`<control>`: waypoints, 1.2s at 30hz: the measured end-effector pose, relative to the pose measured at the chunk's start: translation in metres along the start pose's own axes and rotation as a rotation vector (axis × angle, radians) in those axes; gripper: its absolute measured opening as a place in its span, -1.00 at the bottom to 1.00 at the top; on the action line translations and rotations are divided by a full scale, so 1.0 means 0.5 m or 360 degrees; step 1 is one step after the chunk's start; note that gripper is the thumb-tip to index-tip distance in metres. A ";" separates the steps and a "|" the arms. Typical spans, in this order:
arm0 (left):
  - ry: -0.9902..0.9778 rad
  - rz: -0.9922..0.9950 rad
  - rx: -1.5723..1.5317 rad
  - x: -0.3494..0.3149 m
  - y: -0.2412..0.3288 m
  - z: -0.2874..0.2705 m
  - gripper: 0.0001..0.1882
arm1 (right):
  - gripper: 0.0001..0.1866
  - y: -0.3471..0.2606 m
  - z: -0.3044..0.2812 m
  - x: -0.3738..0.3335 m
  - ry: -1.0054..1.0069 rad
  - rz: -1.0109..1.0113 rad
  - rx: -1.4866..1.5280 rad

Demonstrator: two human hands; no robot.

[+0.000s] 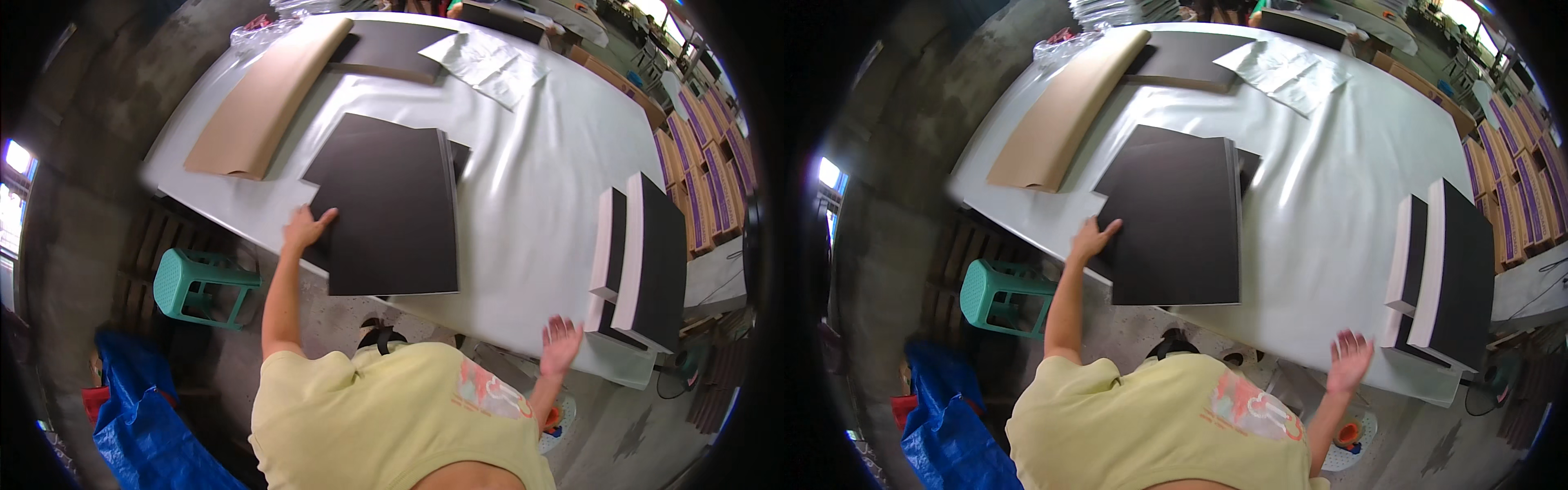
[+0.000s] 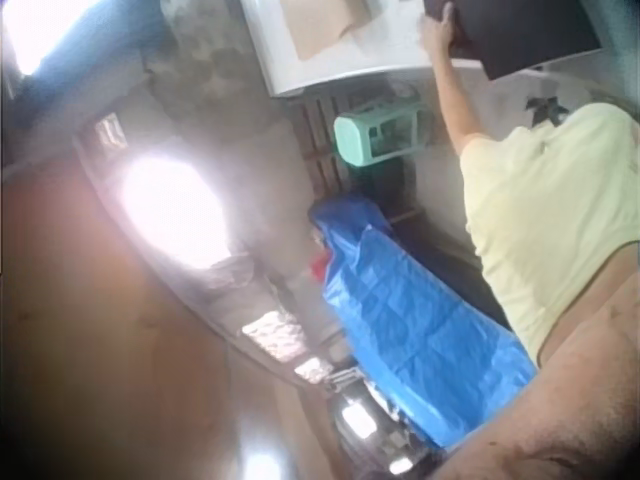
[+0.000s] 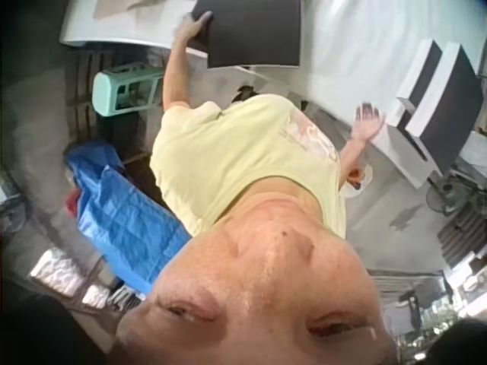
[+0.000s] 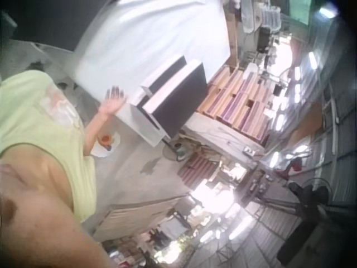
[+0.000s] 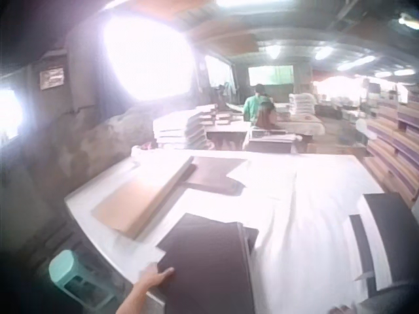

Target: The person flips through a thick stack of paper boards by hand to count or inspect them, then carries a finished stack across the factory floor and places it onto a larger pile.

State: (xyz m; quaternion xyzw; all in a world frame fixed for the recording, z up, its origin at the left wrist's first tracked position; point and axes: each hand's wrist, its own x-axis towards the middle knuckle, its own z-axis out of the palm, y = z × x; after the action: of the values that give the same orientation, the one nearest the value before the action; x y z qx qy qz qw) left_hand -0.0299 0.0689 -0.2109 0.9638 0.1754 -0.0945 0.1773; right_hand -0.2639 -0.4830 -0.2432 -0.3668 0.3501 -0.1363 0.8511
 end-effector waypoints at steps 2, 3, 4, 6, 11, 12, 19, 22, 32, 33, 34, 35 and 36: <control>-0.0057 -0.0025 -0.0228 0.025 0.020 -0.002 0.09 | -0.34 0.063 0.174 -0.005 -0.0314 -0.0052 -0.0412; 0.0030 0.0034 -0.0223 0.030 0.019 0.003 0.08 | -0.31 0.104 0.232 0.014 -0.0382 -0.0107 -0.0581; -0.0080 0.0152 -0.0111 0.038 0.024 -0.008 0.10 | -0.29 0.158 0.284 0.053 -0.0447 -0.0173 -0.0730; -0.0201 0.0214 -0.0390 0.060 0.005 -0.006 0.07 | -0.27 0.239 0.358 0.111 -0.0674 0.0157 -0.0666; -0.0223 0.0103 -0.0702 0.047 -0.030 -0.007 -0.05 | -0.23 0.311 0.493 -0.024 -0.0991 0.0569 -0.0679; -0.0294 0.0087 -0.0800 0.037 -0.026 -0.014 -0.09 | -0.21 0.339 0.483 -0.038 -0.0907 0.0579 -0.0510; -0.0620 0.0280 -0.1078 -0.077 -0.082 0.059 -0.33 | -0.18 0.260 0.554 0.012 -0.0701 0.0934 -0.0893; -0.0571 0.0344 -0.1173 -0.138 -0.076 0.070 -0.38 | -0.23 0.235 0.597 0.007 -0.0607 0.0620 -0.1803; -0.1276 -0.0201 -0.2170 -0.111 0.087 0.171 -0.24 | -0.17 0.016 0.903 -0.019 -0.0820 -0.0806 -0.2711; -0.1374 -0.0093 -0.1966 -0.102 0.111 0.164 -0.29 | -0.15 0.001 0.942 -0.019 -0.0888 -0.0915 -0.2955; -0.1375 0.0400 -0.1262 -0.082 0.122 0.141 -0.35 | -0.15 -0.005 0.977 -0.030 -0.1055 -0.0979 -0.3025; -0.1073 0.0738 -0.0616 -0.079 0.131 0.102 -0.40 | -0.17 0.000 0.992 -0.037 -0.1142 -0.1116 -0.3160; -0.0731 0.1031 0.0012 -0.069 0.130 0.066 -0.44 | -0.18 0.005 0.999 -0.041 -0.1247 -0.1263 -0.3303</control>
State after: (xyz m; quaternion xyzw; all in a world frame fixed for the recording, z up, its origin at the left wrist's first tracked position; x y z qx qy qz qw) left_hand -0.0416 -0.0108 -0.2128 0.9237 -0.1823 -0.2474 0.2288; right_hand 0.0688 -0.2073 0.0077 -0.9838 -0.1308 0.0805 0.0924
